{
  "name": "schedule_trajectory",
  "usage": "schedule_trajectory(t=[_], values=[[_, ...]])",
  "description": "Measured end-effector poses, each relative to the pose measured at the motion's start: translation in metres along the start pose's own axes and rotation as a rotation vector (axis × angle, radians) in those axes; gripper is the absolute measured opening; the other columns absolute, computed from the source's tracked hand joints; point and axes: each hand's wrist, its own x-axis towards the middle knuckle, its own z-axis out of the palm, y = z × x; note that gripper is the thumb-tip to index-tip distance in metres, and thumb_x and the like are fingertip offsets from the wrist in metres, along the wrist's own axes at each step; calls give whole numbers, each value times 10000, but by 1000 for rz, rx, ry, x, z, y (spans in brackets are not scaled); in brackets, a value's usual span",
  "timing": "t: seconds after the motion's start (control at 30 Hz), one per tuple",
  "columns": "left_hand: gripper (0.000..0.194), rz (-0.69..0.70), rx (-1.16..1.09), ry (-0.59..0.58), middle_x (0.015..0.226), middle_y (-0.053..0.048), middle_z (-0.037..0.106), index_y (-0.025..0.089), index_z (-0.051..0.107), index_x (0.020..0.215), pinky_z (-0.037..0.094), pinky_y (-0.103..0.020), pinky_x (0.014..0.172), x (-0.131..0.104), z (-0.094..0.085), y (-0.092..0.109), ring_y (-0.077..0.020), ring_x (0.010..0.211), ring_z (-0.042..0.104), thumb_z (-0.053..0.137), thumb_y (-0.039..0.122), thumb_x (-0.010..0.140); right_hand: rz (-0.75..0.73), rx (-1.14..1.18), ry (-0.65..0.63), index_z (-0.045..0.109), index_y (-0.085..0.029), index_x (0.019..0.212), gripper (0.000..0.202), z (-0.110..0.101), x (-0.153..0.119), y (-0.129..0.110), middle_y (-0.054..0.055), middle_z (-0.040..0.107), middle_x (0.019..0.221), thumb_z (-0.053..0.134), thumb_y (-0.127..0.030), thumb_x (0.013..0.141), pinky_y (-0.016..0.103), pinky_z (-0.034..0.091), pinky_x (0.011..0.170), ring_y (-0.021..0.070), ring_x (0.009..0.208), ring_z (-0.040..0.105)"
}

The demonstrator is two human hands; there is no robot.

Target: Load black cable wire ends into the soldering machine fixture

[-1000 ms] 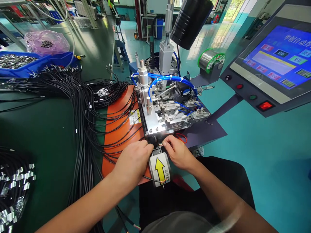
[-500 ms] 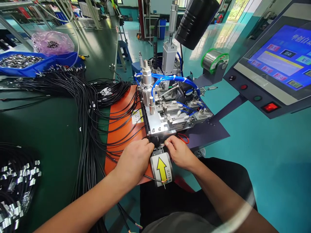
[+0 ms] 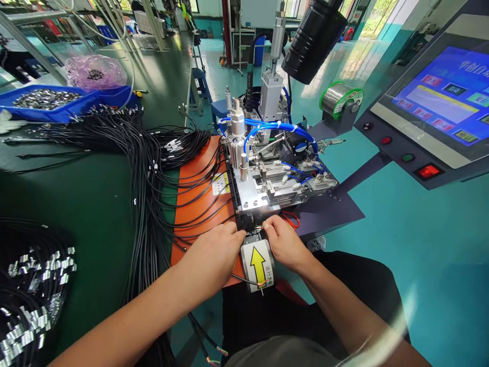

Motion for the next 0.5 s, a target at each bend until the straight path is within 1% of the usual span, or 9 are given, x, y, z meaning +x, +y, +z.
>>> schedule_trajectory(t=[0.13, 0.23, 0.27, 0.3, 0.33, 0.37, 0.4, 0.43, 0.5], values=[[199, 5, -44, -75, 967, -83, 596, 182, 622, 1003, 519, -326, 763, -3, -12, 2, -222, 918, 610, 486, 142, 863, 70, 64, -12, 486, -213, 749, 259, 2, 0, 2, 6, 571, 730, 401, -351, 951, 292, 409, 629, 182, 700, 546], [259, 20, -30, -87, 1007, -89, 586, 178, 604, 1052, 523, -338, 781, -5, -16, 4, -234, 941, 602, 517, 118, 816, 47, 50, 59, 535, -205, 831, 230, -6, -15, -6, 21, 594, 798, 406, -335, 969, 311, 421, 689, 188, 748, 558], [303, 30, -18, -87, 1029, -95, 583, 172, 595, 1083, 522, -351, 808, -6, -16, 5, -243, 964, 597, 538, 111, 792, 0, 19, 120, 549, -202, 889, 212, -10, -24, -11, 31, 597, 848, 407, -332, 979, 319, 422, 718, 190, 779, 557], [348, 41, -6, -88, 1049, -102, 582, 166, 584, 1115, 519, -366, 837, -7, -16, 6, -254, 991, 592, 555, 109, 772, -80, 2, 141, 560, -203, 968, 191, -12, -35, -15, 39, 594, 896, 425, -337, 981, 321, 423, 734, 189, 801, 553], [387, 49, 7, -93, 1068, -111, 581, 159, 574, 1144, 514, -383, 863, -7, -16, 6, -266, 1017, 586, 568, 113, 760, -196, -19, 64, 563, -206, 1040, 179, -14, -47, -20, 44, 589, 934, 472, -343, 968, 320, 424, 739, 188, 813, 546], [417, 53, 19, -101, 1085, -121, 580, 153, 565, 1169, 509, -400, 882, -8, -16, 7, -279, 1042, 581, 578, 121, 754, -321, -69, -65, 572, -210, 1053, 195, -15, -59, -24, 52, 586, 970, 550, -363, 934, 327, 421, 750, 200, 850, 540], [441, 54, 30, -106, 1106, -130, 578, 149, 558, 1191, 507, -414, 893, -8, -15, 7, -292, 1067, 575, 584, 129, 751, -412, -150, -148, 591, -217, 1026, 248, -14, -69, -26, 55, 583, 988, 636, -412, 880, 340, 409, 753, 218, 876, 526], [458, 50, 39, -108, 1126, -139, 575, 148, 553, 1205, 509, -423, 894, -9, -14, 7, -302, 1085, 571, 589, 135, 749, -474, -223, -159, 602, -215, 1003, 281, -13, -78, -28, 58, 582, 980, 682, -432, 843, 348, 396, 739, 228, 868, 510], [489, 36, 52, -104, 1172, -152, 565, 150, 545, 1232, 518, -433, 882, -10, -11, 5, -315, 1107, 568, 597, 141, 746, -525, -350, -163, 607, -203, 949, 106, -7, -88, -27, 54, 586, 933, 615, -298, 903, 348, 361, 703, 214, 816, 485]])
